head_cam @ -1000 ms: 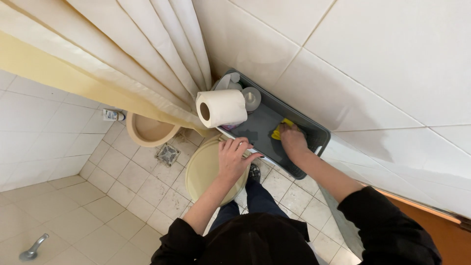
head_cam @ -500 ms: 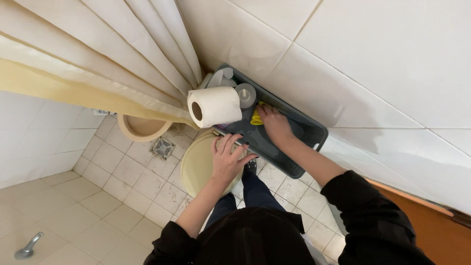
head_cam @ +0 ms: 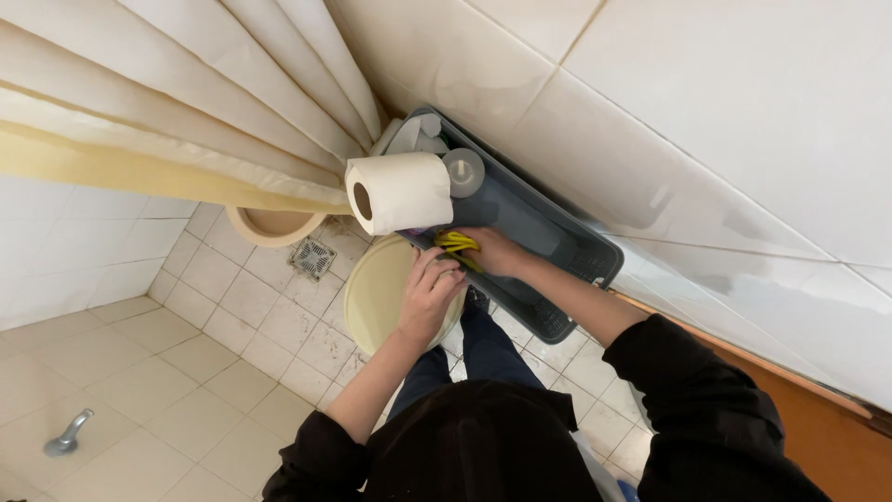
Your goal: Cleaning a plastic organizer bin and rearranging toiletries and bathroom supplies inside it.
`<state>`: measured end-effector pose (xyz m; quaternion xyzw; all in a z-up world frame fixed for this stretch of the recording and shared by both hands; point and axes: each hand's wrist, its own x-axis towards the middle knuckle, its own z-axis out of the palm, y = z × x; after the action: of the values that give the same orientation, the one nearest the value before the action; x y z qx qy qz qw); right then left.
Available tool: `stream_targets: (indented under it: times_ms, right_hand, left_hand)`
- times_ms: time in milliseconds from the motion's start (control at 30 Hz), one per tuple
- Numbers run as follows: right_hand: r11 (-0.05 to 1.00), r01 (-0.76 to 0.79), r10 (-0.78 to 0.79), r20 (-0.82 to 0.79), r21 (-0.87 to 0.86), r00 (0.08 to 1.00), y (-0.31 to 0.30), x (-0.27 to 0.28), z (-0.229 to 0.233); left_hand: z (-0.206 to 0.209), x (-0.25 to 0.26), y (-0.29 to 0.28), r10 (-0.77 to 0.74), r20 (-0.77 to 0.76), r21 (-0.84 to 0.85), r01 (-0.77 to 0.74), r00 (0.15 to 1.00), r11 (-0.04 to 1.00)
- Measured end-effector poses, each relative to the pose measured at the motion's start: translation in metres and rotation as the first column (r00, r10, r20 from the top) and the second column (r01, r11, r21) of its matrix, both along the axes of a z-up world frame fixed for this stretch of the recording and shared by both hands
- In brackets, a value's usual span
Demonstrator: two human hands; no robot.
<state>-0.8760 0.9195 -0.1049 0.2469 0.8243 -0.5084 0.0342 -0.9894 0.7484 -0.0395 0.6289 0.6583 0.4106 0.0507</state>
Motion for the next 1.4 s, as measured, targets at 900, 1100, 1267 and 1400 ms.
stream_targets:
  times_ms: [900,1100,1267,1400]
  right_hand:
    - [0.167,-0.976,0.331,0.925,0.137,0.187,-0.019,0.069,0.050]
    - [0.083,-0.927,0.188,0.908,0.366,0.375,0.001,0.071,0.077]
    - [0.425,-0.875,0.248,0.900,0.231,0.358,0.002,0.080,0.044]
    - [0.695,-0.708,0.409,0.744,0.122,0.529,0.007,0.083,0.030]
  left_hand:
    - [0.013,0.007,0.003,0.042,-0.013,-0.036,-0.043,0.999,0.998]
    - [0.005,0.007,0.003,0.043,-0.016,-0.019,-0.043,0.999,0.999]
    - [0.005,0.011,0.003,0.084,-0.053,-0.021,-0.086,0.995,0.996]
    - [0.004,0.011,0.007,0.107,-0.050,-0.016,-0.108,0.993,0.994]
